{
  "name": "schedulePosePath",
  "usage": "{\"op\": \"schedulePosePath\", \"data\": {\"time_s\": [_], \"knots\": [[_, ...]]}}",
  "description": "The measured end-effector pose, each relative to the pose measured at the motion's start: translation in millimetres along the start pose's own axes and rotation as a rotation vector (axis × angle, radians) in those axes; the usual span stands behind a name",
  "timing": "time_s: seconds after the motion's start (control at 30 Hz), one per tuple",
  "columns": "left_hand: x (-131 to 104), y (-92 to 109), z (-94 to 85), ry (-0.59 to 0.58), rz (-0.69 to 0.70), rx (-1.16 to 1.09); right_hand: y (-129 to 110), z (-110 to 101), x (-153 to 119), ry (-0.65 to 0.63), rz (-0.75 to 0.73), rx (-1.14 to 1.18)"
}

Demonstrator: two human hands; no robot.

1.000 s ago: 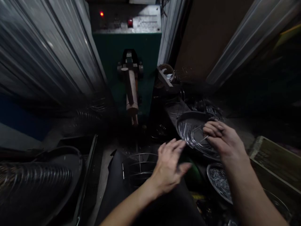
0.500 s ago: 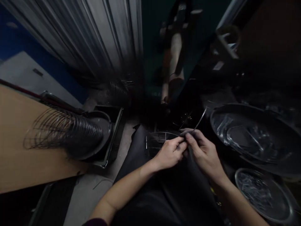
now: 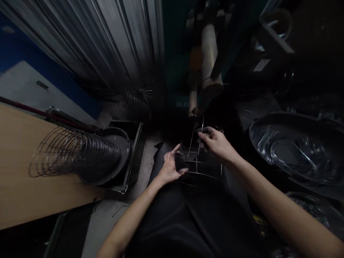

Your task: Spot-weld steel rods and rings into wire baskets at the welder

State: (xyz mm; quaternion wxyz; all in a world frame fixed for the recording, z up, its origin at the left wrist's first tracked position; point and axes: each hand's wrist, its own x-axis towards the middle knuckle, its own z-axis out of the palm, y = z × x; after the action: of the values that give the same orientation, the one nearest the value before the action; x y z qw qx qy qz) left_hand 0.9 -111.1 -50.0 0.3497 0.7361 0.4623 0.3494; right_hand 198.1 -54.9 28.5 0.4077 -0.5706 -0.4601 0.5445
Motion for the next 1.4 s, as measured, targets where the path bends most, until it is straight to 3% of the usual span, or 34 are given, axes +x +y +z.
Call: {"op": "schedulePosePath", "data": {"time_s": [0.13, 0.27, 0.43, 0.7, 1.13, 1.4], "knots": [[27.9, -3.0, 15.2, 0.160, 0.115, -0.134, -7.0, -5.7, 22.5, 0.013, -0.015, 0.018], [62.6, 5.4, 5.9, 0.141, 0.288, -0.111, -23.1, -13.9, 35.1, 0.050, -0.064, 0.071], [87.7, -0.4, 1.7, 0.136, 0.369, -0.191, -31.8, -14.3, 51.2, 0.065, -0.070, 0.116], [111.1, -9.0, -2.9, 0.159, 0.476, -0.203, -29.2, -10.0, 72.5, 0.080, -0.115, 0.140], [130.2, -10.7, -10.5, 0.165, 0.501, -0.269, -37.4, -5.8, 85.1, 0.134, -0.145, 0.087], [145.1, -13.8, -14.4, 0.150, 0.496, -0.275, -29.1, -12.1, 102.7, 0.116, -0.183, 0.136]]}}
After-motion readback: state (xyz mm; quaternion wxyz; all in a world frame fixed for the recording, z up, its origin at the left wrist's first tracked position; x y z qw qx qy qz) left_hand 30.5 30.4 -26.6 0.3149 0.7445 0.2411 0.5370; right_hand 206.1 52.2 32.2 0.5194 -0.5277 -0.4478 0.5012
